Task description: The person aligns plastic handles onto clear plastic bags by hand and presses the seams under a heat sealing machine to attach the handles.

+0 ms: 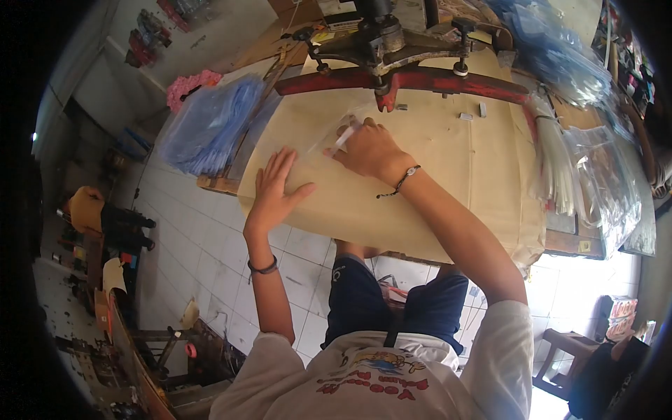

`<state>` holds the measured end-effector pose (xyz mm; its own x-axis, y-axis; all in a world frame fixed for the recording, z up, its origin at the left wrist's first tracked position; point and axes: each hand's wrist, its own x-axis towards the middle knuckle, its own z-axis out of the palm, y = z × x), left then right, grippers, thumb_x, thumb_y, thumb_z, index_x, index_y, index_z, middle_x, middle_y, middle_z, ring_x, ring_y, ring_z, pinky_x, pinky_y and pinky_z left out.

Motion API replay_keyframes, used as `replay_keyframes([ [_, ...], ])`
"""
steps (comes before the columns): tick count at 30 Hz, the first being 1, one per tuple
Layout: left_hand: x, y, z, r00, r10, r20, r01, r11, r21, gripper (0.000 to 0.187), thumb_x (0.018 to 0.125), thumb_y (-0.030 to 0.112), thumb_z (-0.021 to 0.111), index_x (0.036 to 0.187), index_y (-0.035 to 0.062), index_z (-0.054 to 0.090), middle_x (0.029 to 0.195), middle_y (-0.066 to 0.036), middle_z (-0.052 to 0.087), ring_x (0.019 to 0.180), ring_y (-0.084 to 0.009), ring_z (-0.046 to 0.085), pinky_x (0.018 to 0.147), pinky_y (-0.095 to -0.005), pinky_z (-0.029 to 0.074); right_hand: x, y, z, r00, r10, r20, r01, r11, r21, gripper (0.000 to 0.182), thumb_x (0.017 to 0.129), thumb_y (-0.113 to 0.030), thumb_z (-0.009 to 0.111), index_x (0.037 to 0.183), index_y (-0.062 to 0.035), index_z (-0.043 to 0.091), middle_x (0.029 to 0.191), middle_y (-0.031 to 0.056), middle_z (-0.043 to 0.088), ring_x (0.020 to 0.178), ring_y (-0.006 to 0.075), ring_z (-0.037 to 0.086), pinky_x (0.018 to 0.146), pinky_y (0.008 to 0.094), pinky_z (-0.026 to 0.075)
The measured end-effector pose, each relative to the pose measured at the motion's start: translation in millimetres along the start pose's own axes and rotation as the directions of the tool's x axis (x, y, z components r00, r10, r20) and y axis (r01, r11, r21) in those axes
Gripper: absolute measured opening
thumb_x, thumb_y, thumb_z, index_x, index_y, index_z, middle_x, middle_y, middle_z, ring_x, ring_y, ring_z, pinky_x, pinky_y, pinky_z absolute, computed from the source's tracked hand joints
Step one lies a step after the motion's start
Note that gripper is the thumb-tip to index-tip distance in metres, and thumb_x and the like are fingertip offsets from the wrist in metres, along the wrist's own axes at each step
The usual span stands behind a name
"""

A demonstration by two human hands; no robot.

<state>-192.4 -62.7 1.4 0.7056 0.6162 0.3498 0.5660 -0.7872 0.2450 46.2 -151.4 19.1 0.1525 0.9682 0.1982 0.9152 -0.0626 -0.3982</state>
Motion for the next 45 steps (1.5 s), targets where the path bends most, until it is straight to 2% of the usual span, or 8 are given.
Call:
replay_keyframes([
  [3, 16.7, -16.9, 0.5, 0.994, -0.069, 0.084, 0.074, 0.995, -0.059, 0.065, 0.099, 0.046, 0.06, 0.153, 0.0135, 0.046, 0.163, -0.012, 0.037, 0.154, -0.0319, 0.026, 0.124, -0.0541, 0.018, -0.7, -4.6, -3.4, 0.999, 0.036, 0.007, -0.035, 0.995, -0.089, 0.058, 0.097, -0.051, 0.058, 0.134, -0.0074, 0.063, 0.145, 0.0171, 0.054, 0.136, 0.0406, 0.045, 0.115, 0.0504, 0.035],
  [5, 25.5, -22.7, 4.9, 0.995, -0.077, 0.069, 0.079, 0.997, -0.023, 0.065, 0.099, 0.048, 0.059, 0.153, 0.0133, 0.046, 0.163, -0.01, 0.038, 0.153, -0.0309, 0.028, 0.123, -0.0543, 0.019, 0.5, 0.8, 7.3, 0.998, -0.009, -0.061, -0.001, 0.989, -0.148, 0.058, 0.096, -0.05, 0.059, 0.131, -0.0035, 0.063, 0.143, 0.0211, 0.053, 0.134, 0.0405, 0.042, 0.112, 0.0538, 0.033],
  [8, 41.0, -33.2, 15.1, 0.997, -0.083, 0.013, 0.083, 0.996, -0.02, 0.065, 0.098, 0.05, 0.057, 0.151, 0.0128, 0.049, 0.161, -0.009, 0.041, 0.152, -0.0297, 0.031, 0.123, -0.0541, 0.02, 1.1, 0.2, 6.1, 0.992, 0.076, -0.1, -0.095, 0.976, -0.194, 0.062, 0.097, -0.05, 0.058, 0.134, 0.0, 0.06, 0.148, 0.0248, 0.047, 0.137, 0.041, 0.04, 0.114, 0.0541, 0.03],
  [9, 43.9, -35.4, 16.7, 0.997, -0.083, -0.01, 0.083, 0.996, -0.026, 0.065, 0.098, 0.05, 0.057, 0.15, 0.0127, 0.05, 0.16, -0.008, 0.043, 0.151, -0.0294, 0.032, 0.123, -0.054, 0.021, -0.6, -0.1, 5.0, 0.99, 0.112, -0.086, -0.127, 0.972, -0.196, 0.071, 0.098, -0.052, 0.056, 0.139, 0.0051, 0.053, 0.153, 0.0294, 0.039, 0.143, 0.0434, 0.035, 0.119, 0.0539, 0.026],
  [15, 43.3, -30.5, 24.6, 0.981, -0.156, -0.117, 0.155, 0.988, -0.017, 0.059, 0.099, 0.045, 0.057, 0.147, 0.0124, 0.053, 0.158, -0.008, 0.045, 0.15, -0.0298, 0.035, 0.123, -0.0525, 0.022, 5.3, 5.1, 5.0, 0.98, 0.186, -0.076, -0.196, 0.967, -0.165, 0.08, 0.099, -0.054, 0.053, 0.146, 0.0095, 0.042, 0.159, 0.0318, 0.03, 0.15, 0.0456, 0.026, 0.125, 0.0506, 0.02],
  [24, 7.2, 6.4, 25.8, 0.956, -0.111, -0.27, 0.149, 0.981, 0.123, 0.052, 0.098, 0.041, 0.06, 0.139, 0.0086, 0.06, 0.145, -0.012, 0.059, 0.134, -0.031, 0.052, 0.109, -0.0475, 0.036, 8.9, 15.1, 13.9, 0.981, 0.151, -0.125, -0.168, 0.976, -0.139, 0.08, 0.1, -0.053, 0.052, 0.15, 0.0073, 0.038, 0.157, 0.0333, 0.032, 0.15, 0.0449, 0.027, 0.124, 0.0499, 0.022],
  [30, 2.8, 23.7, 15.5, 0.975, -0.077, -0.208, 0.117, 0.975, 0.188, 0.049, 0.1, 0.039, 0.058, 0.137, 0.007, 0.061, 0.139, -0.012, 0.062, 0.124, -0.029, 0.057, 0.096, -0.0424, 0.037, 9.7, 20.5, 11.3, 0.988, 0.074, -0.134, -0.092, 0.987, -0.134, 0.08, 0.1, -0.053, 0.054, 0.149, 0.0083, 0.039, 0.155, 0.0345, 0.034, 0.148, 0.0456, 0.03, 0.122, 0.0511, 0.025],
  [45, -20.8, 77.8, 1.3, 0.992, -0.089, -0.088, 0.105, 0.973, 0.204, 0.052, 0.1, 0.035, 0.057, 0.14, 0.0019, 0.057, 0.133, -0.019, 0.061, 0.112, -0.031, 0.056, 0.096, -0.0436, 0.04, 4.6, 17.1, 2.3, 0.991, 0.052, -0.127, -0.066, 0.992, -0.109, 0.086, 0.098, -0.058, 0.053, 0.146, 0.0117, 0.038, 0.154, 0.0396, 0.032, 0.148, 0.0494, 0.028, 0.123, 0.0529, 0.024],
])
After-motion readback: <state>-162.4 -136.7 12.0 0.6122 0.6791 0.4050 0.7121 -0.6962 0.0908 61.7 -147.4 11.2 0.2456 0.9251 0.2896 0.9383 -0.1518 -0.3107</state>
